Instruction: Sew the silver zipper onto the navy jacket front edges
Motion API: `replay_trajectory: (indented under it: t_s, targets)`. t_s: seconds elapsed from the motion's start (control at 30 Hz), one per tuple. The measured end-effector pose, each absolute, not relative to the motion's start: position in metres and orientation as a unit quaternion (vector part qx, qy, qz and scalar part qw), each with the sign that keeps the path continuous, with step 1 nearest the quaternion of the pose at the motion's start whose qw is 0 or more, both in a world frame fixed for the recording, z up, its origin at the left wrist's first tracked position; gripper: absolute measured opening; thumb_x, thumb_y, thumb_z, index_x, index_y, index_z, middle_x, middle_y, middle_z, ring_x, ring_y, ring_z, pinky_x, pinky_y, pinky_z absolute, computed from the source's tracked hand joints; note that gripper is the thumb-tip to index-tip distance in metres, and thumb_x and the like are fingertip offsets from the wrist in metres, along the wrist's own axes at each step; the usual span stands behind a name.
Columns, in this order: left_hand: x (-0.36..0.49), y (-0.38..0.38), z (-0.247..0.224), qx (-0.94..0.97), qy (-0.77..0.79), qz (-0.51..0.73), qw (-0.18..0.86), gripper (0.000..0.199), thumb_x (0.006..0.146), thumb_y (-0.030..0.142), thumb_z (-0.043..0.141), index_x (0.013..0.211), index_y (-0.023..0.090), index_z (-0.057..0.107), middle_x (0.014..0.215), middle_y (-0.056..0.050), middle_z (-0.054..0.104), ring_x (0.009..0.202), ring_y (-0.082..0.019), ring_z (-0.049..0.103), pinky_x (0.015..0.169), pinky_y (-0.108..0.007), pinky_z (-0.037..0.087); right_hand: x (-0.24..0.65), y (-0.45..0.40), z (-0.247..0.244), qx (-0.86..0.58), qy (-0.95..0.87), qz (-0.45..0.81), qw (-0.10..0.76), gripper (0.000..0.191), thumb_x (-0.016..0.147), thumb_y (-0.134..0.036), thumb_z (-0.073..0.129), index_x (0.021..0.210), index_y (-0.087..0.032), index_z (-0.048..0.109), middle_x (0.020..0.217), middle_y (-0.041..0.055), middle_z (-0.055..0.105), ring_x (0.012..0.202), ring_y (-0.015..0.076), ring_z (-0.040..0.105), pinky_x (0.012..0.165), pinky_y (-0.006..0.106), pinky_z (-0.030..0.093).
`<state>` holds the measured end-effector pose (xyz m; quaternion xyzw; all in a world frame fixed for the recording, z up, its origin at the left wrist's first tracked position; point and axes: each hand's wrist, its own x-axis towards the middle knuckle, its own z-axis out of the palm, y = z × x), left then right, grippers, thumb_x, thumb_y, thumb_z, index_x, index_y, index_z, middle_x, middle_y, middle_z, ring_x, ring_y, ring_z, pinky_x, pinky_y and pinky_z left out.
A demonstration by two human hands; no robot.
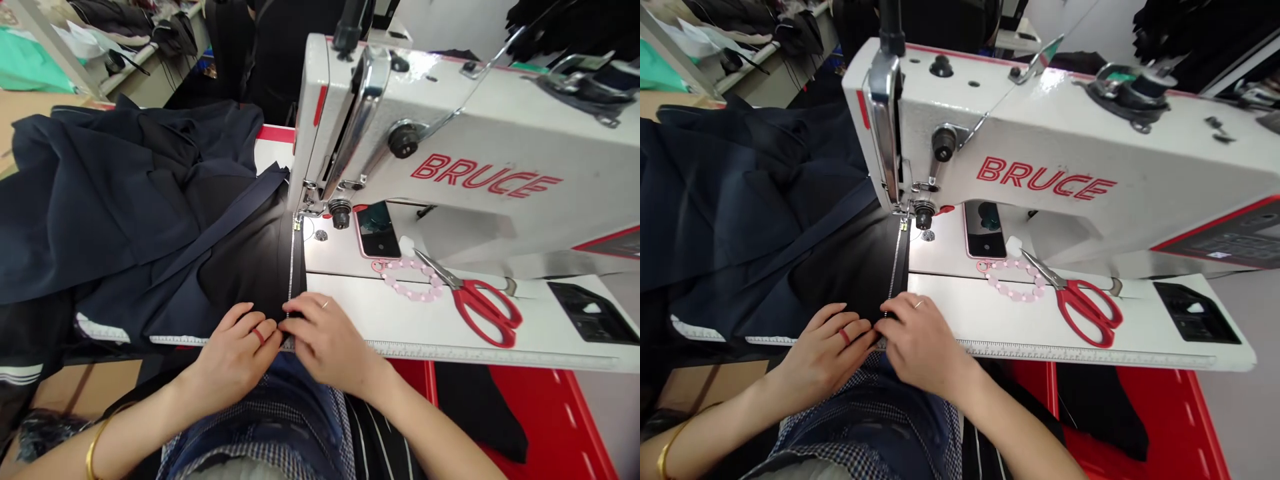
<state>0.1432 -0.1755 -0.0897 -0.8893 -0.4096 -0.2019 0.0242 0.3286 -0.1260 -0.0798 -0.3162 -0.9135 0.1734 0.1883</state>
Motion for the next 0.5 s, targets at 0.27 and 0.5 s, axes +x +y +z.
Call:
replay_trajectory:
  t_s: [0.27, 0.5]
  targets:
    - [0.097, -0.125, -0.086, -0.911, -0.294, -0.245, 0.152, 0.022, 0.082, 0.009, 0.048, 0.100, 0.018, 0.056, 0.075, 0.001, 0.066, 0.071, -0.011, 0.060, 0.087, -0.037, 0.044, 0.314, -0.139, -0.075, -0.340, -0.848, 0.210, 0.348, 0.013, 0.087, -0.020, 0.050, 0.081, -0.014, 0.059, 0.080, 0.0050, 0.062, 0.077, 0.0156, 0.053, 0.071, 0.030, 0.045]
    - [0.018, -0.073, 0.017, -0.875, -0.407, -0.127, 0.231, 0.022, 0.080, 0.022, 0.050, 0.097, 0.027, 0.063, 0.105, 0.003, 0.064, 0.099, -0.017, 0.057, 0.100, -0.047, 0.030, 0.282, -0.119, -0.049, -0.342, -0.833, 0.208, 0.383, 0.023, 0.088, -0.029, 0.047, 0.073, -0.017, 0.058, 0.075, 0.0025, 0.062, 0.072, 0.0142, 0.053, 0.070, 0.030, 0.041]
